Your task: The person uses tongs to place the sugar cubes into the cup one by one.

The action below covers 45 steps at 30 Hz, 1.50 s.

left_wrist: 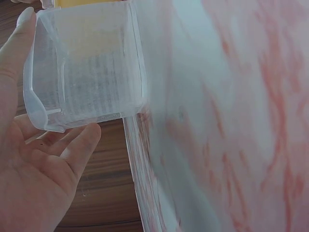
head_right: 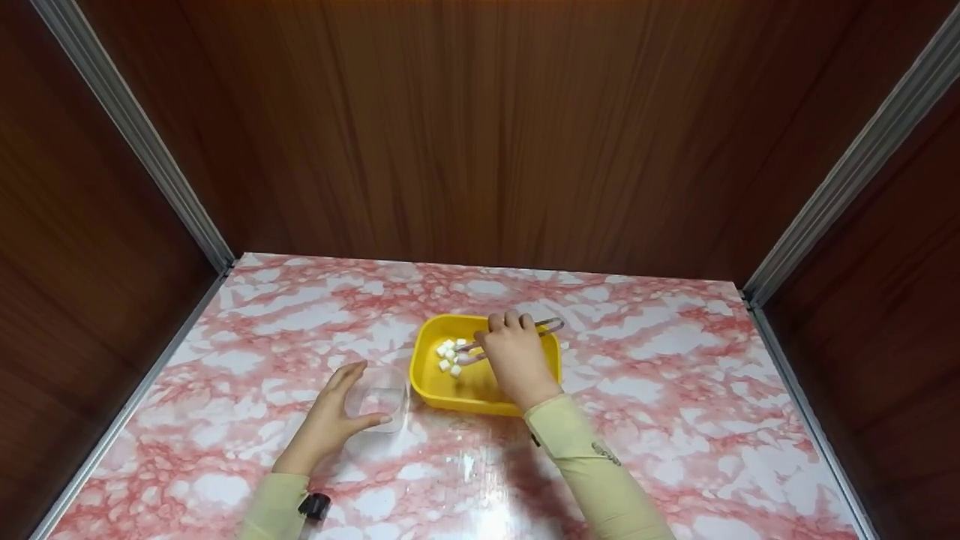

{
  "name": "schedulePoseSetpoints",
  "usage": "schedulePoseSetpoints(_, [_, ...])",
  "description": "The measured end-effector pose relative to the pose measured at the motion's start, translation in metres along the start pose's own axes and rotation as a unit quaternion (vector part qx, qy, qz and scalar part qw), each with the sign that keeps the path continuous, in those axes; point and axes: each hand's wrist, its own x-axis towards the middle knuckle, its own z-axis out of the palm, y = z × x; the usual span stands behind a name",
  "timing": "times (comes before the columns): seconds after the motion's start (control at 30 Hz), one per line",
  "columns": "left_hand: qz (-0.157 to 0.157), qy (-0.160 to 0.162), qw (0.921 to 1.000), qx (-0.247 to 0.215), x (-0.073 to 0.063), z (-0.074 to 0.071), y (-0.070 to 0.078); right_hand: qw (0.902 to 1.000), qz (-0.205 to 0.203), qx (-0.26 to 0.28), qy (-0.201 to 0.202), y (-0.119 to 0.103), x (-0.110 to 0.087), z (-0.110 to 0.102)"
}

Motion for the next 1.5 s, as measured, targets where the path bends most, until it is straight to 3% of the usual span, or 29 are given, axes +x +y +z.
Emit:
schedulePoseSetpoints(0.7, [0.010,0.003,0.9999,0.008,0.001,0.000,-0.002,0.9987,-0.038,0.025,0.022,-0.022,0.006,-0.009])
schedulePoseSetpoints(1.5, [0.015,0.007,0.9999,0.007,-0.001,0.000,-0.001,0.9951,-0.080,0.039,0.043,-0.067,0.018,-0.006])
